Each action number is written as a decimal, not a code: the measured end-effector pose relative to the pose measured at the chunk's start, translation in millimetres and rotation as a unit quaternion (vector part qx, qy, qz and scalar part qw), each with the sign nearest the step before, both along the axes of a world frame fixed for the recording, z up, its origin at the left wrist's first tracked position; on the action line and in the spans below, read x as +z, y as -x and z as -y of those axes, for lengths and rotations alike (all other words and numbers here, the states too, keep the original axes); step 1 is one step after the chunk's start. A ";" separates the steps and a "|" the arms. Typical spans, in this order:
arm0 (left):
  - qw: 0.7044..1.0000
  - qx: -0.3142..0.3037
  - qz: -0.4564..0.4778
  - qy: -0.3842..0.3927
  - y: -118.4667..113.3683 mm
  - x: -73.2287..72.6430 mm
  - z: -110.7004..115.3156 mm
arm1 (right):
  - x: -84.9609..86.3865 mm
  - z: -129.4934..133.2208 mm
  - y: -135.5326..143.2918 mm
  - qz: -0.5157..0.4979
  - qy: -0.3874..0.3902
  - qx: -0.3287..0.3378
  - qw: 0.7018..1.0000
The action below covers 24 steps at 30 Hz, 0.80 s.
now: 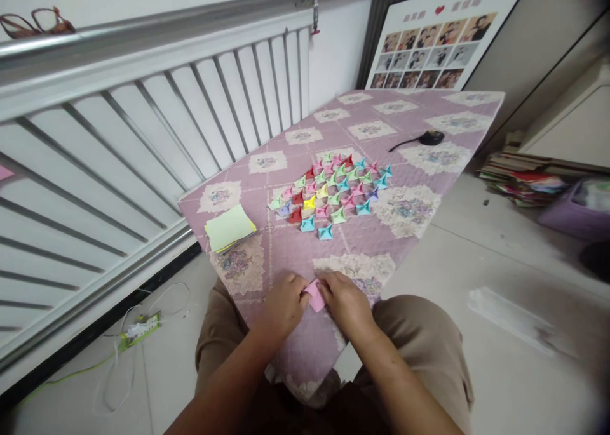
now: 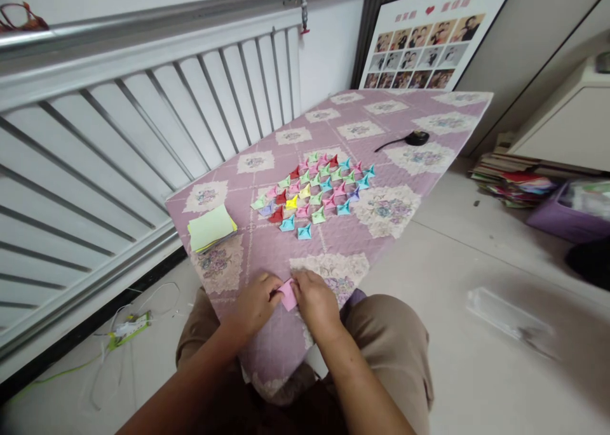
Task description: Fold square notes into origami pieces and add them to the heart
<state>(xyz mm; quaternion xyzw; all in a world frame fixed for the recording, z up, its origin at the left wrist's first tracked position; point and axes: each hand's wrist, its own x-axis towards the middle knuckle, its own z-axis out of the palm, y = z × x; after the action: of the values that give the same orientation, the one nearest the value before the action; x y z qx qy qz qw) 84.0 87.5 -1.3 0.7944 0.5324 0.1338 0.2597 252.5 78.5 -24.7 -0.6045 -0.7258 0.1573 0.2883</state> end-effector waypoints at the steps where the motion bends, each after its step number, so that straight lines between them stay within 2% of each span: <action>1: 1.000 -0.003 -0.006 0.001 -0.3 0.9 -0.3 | -1.0 1.0 -2.3 0.019 -0.016 0.000 1.000; 4: 1.000 -0.011 -0.015 0.011 -0.7 4.1 -1.9 | -3.7 5.9 -9.5 0.048 -0.040 0.000 0.998; 9: 0.999 -0.001 -0.018 0.030 0.2 3.6 -7.0 | -5.5 12.9 -14.4 0.068 -0.031 0.002 0.997; 15: 0.998 -0.008 0.004 0.058 4.2 -1.2 -16.0 | -7.0 10.8 -13.2 0.052 -0.008 0.001 0.999; 24: 0.997 -0.051 0.021 0.058 5.3 2.4 -31.5 | -6.6 10.6 -12.0 0.035 -0.016 -0.010 0.999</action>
<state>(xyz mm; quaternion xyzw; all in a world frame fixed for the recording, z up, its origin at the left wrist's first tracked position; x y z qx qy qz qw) 78.7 119.1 1.1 0.8013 0.4926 0.1056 0.3227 264.5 68.0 -31.3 -0.6125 -0.7317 0.1213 0.2736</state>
